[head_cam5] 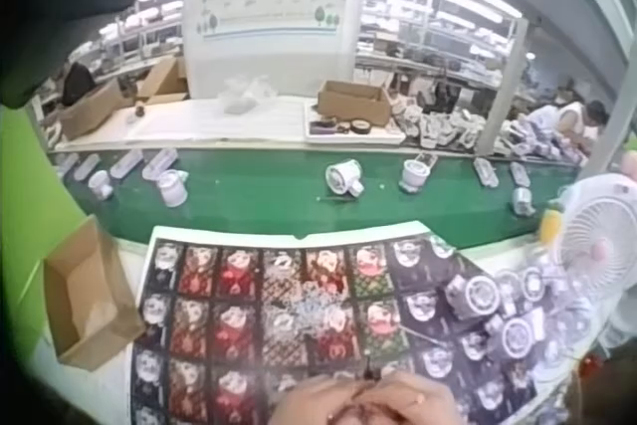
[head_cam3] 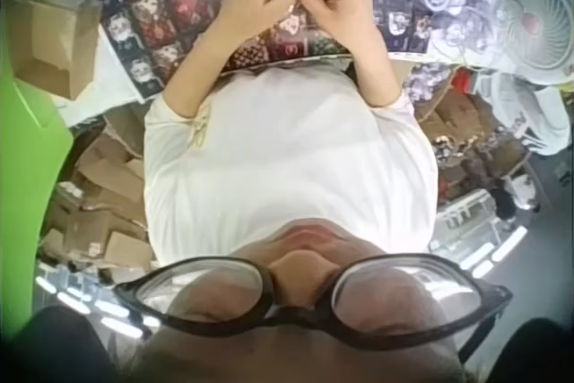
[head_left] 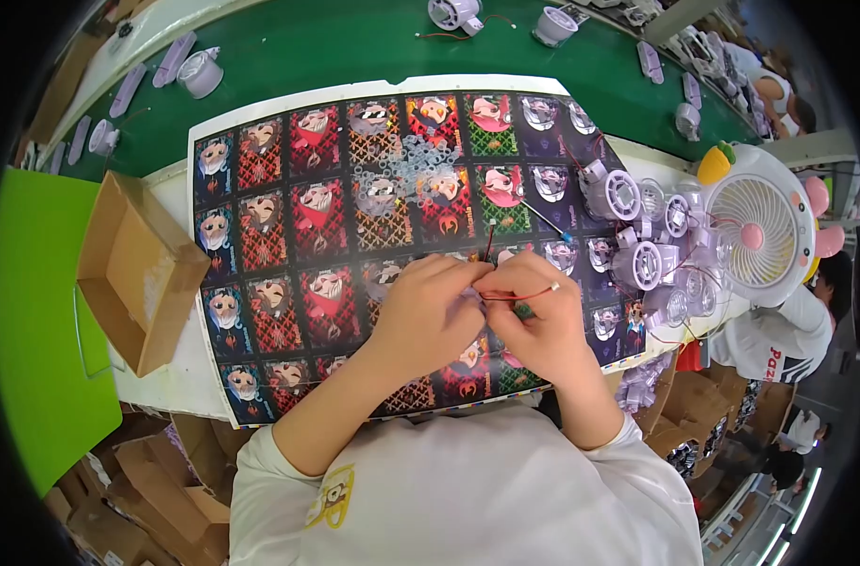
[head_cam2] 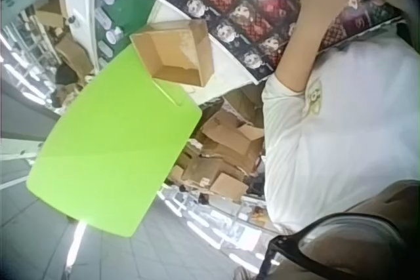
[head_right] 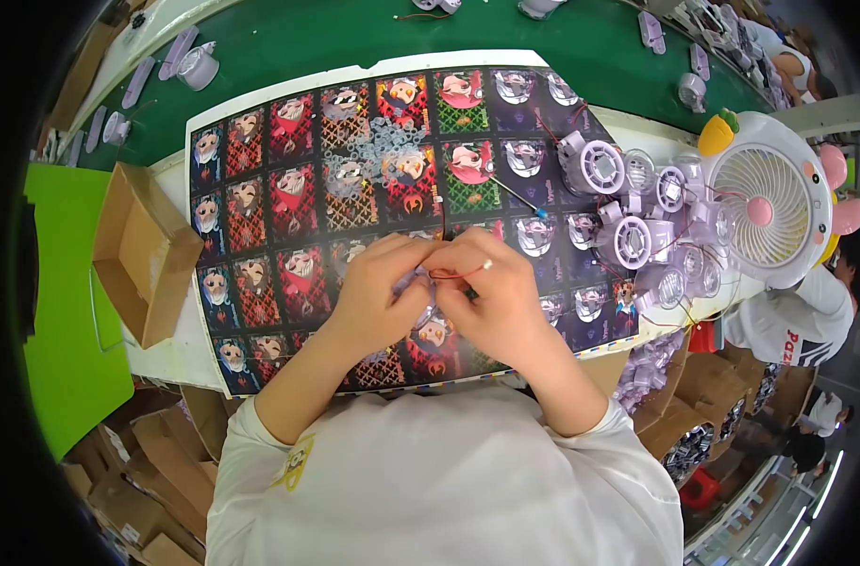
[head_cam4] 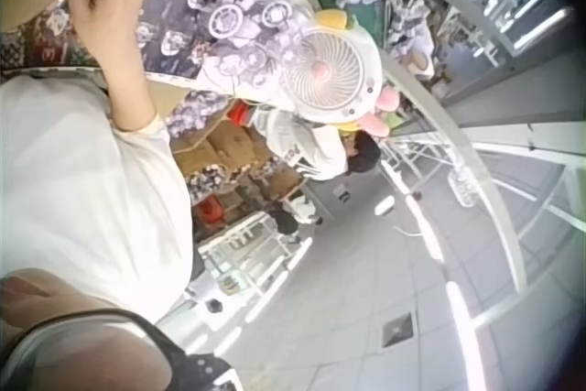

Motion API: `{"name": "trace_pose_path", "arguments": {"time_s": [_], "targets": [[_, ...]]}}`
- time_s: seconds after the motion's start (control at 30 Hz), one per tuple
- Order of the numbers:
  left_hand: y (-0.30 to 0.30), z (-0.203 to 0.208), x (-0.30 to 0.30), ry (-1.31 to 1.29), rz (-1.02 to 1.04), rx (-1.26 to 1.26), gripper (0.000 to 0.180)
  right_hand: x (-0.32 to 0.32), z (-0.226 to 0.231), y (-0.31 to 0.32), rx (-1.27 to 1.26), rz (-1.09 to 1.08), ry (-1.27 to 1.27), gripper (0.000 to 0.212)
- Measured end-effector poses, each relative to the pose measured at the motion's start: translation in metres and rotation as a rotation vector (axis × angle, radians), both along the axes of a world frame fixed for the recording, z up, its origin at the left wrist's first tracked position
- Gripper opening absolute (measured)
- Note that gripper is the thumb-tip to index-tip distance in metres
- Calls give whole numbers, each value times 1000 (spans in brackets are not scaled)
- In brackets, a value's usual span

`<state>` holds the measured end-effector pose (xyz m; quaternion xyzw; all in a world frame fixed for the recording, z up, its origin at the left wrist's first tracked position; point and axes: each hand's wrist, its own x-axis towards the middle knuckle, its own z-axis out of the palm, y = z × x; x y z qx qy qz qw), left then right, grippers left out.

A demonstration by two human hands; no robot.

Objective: The person assembles mini fans by applying decorative stickers to the plastic housing of the motor unit using a pick tool.

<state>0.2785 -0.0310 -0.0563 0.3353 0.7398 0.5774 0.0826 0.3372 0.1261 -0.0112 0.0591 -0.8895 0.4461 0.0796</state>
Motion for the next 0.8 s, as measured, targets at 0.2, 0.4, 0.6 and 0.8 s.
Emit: {"name": "trace_pose_path", "arguments": {"time_s": [0.2, 0.4, 0.6, 0.8], "targets": [[-1, -6, 0, 33, -15, -2, 31, -14, 5, 11, 91, 43, 128, 17], [-1, 3, 5, -47, 28, -29, 33, -40, -34, 55, 770, -355, -38, 14], [-1, -2, 8, -103, 73, -16, 37, -7, -4, 30, 15, -223, -280, 9], [1, -4, 9, -60, 115, -6, 37, 20, 9, -4, -79, -110, -209, 12]]}}
